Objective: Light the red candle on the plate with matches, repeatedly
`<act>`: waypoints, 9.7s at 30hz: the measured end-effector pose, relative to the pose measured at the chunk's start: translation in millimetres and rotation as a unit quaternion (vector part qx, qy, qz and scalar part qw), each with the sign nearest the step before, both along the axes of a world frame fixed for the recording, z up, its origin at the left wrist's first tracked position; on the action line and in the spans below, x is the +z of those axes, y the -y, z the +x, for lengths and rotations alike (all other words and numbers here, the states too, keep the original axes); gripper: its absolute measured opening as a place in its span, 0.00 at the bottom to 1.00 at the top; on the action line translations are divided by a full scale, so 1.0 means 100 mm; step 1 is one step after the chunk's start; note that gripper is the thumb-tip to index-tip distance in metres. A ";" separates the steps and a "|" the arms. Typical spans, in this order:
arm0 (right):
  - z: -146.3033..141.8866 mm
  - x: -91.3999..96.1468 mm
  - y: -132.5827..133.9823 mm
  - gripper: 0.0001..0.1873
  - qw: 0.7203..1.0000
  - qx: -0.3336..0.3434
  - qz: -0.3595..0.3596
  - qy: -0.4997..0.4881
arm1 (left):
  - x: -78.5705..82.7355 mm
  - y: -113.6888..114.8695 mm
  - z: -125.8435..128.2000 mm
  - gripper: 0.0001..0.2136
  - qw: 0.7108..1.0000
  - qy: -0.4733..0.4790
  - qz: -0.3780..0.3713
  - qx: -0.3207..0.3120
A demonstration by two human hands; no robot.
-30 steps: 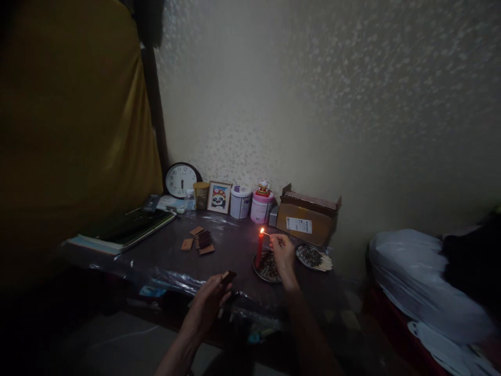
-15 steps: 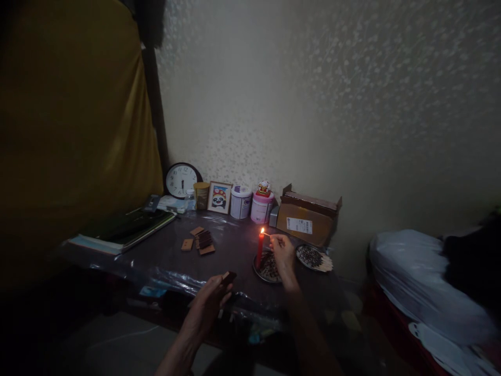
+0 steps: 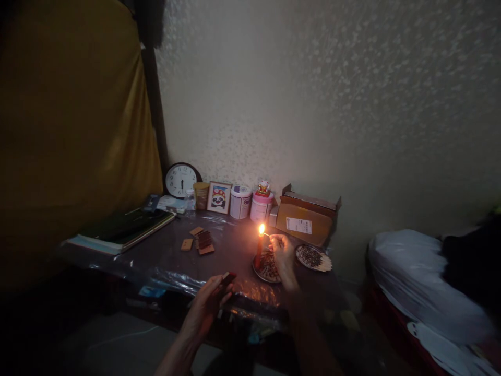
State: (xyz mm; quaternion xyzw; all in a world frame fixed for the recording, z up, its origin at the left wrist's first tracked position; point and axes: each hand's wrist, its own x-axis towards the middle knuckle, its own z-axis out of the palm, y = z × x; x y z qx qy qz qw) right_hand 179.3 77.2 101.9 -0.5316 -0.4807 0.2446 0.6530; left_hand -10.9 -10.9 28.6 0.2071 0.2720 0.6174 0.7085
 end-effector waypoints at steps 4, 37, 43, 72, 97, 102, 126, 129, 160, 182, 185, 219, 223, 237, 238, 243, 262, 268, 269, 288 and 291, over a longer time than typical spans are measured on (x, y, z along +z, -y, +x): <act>0.01 0.00 0.00 0.08 1.000 0.002 -0.004 -0.008 | 0.00 0.00 0.00 0.11 1.000 -0.001 0.001 -0.005; 0.51 -0.26 0.87 0.12 0.972 0.169 -0.123 0.103 | -0.07 -0.09 -0.17 0.08 0.998 0.047 -0.025 0.037; 0.80 -0.37 0.84 0.10 0.983 0.099 -0.147 0.042 | -0.08 -0.10 -0.17 0.06 0.998 0.048 -0.023 0.033; 1.95 -0.66 0.22 0.14 0.935 -0.264 -0.184 0.150 | -0.05 -0.09 -0.08 0.07 0.999 0.003 -0.044 0.026; 1.84 -0.59 0.21 0.15 0.930 -0.270 -0.186 0.165 | -0.14 -0.12 -0.07 0.07 0.999 -0.013 -0.046 0.007; 1.65 -0.39 0.38 0.20 0.951 -0.251 -0.106 0.148 | -0.12 -0.11 -0.08 0.09 0.999 -0.016 -0.047 0.007; -0.54 -0.74 1.02 0.04 0.979 0.159 0.027 0.126 | 0.02 0.12 -0.02 0.11 0.958 -0.259 0.100 -0.071; -0.54 -0.75 1.02 0.04 0.979 0.168 0.027 0.117 | 0.00 0.11 0.00 0.12 0.957 -0.268 0.087 -0.063; -0.53 -0.83 1.02 0.09 0.963 0.231 -0.048 0.129 | -0.13 0.06 -0.07 0.13 0.930 -0.336 0.147 -0.037; -0.50 -0.88 0.99 0.10 0.955 0.254 -0.053 0.144 | -0.11 0.09 -0.06 0.12 0.933 -0.334 0.132 -0.032; -0.50 -0.88 0.99 0.10 0.956 0.251 -0.053 0.139 | -0.09 0.11 -0.06 0.11 0.933 -0.331 0.136 -0.025; -0.47 -0.81 1.01 0.13 0.955 0.255 -0.055 0.142 | -0.14 0.10 -0.03 0.14 0.928 -0.343 0.144 -0.024; -0.47 -0.79 1.02 0.12 0.955 0.254 -0.057 0.143 | -0.13 0.11 -0.04 0.13 0.927 -0.343 0.150 -0.030; -0.46 -0.73 1.04 0.12 0.952 0.268 -0.066 0.134 | -0.16 0.10 -0.03 0.14 0.925 -0.349 0.147 -0.020; -0.46 -0.73 1.04 0.12 0.952 0.268 -0.065 0.133 | -0.17 0.10 -0.02 0.14 0.924 -0.352 0.147 -0.011; -0.45 -0.74 1.05 0.12 0.952 0.267 -0.071 0.133 | -0.18 0.09 -0.01 0.13 0.917 -0.361 0.166 -0.011; -0.44 -0.68 1.06 0.12 0.948 0.272 -0.065 0.153 | -0.16 0.10 0.00 0.11 0.921 -0.341 0.188 -0.028; -0.42 -0.72 1.05 0.12 0.948 0.271 -0.067 0.155 | -0.12 0.10 0.00 0.11 0.918 -0.347 0.191 -0.022; -0.42 -0.73 1.05 0.12 0.947 0.272 -0.066 0.156 | -0.11 0.11 0.00 0.11 0.920 -0.343 0.189 -0.026; -0.40 -0.77 1.02 0.11 0.943 0.277 -0.068 0.168 | -0.13 0.10 0.02 0.11 0.924 -0.335 0.179 -0.033; -0.39 -0.78 1.02 0.11 0.943 0.278 -0.062 0.170 | -0.15 0.09 0.02 0.12 0.922 -0.341 0.183 -0.025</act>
